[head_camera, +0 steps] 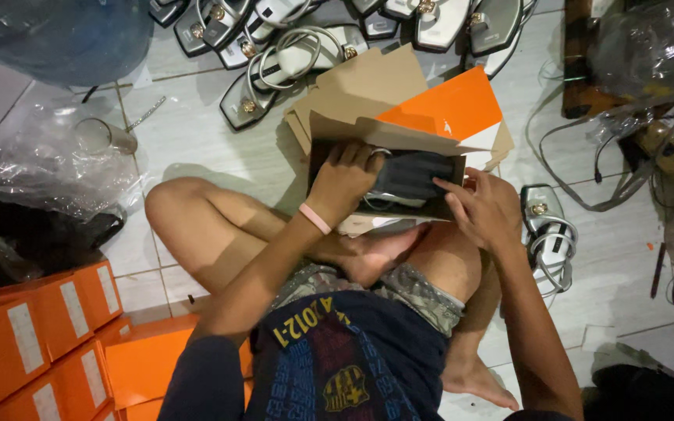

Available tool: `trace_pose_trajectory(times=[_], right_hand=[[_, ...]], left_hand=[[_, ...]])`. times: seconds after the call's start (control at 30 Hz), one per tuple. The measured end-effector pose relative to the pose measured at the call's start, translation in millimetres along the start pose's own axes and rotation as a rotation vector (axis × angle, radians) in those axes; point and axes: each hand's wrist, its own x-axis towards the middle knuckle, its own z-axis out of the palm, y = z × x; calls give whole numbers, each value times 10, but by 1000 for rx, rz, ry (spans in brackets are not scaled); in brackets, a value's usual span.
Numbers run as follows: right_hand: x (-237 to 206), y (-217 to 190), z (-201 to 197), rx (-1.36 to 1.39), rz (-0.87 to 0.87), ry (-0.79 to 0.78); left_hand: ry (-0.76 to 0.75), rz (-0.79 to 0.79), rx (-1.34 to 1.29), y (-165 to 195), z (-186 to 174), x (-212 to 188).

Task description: The person sits on the floor and packs white sandals into orange shoe boxes. They pick up a sandal, adjust its straps, place it into a box, and close the lid. The person repeats this process with multiple sandals, handling them one at a time.

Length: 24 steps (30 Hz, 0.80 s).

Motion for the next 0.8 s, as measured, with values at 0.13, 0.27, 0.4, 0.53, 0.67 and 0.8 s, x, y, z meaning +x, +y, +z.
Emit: trace_pose_trajectory(times=[0.13,0.27,0.4,0.53,0.67,0.8], right_hand=[[6,67,-9,12,-76,31],[-30,64,-147,-270,-140,21],[-57,65,-224,-273,-308,119],[-39,111,-300,-162,-366,91],[58,49,-321,-194,-379,102],[165,-107,-256,-393,-316,34]], left_hand=[[71,-57,-133,-105,126,-61],[-49,-82,-235,-253,138,-188],[-176,-138,-417,-400,48,-318],[-36,-326,-550,-560,-56,-592],[-57,-324,-856,-769,-59,-836],[-183,-435,-714,-691,11,-869]])
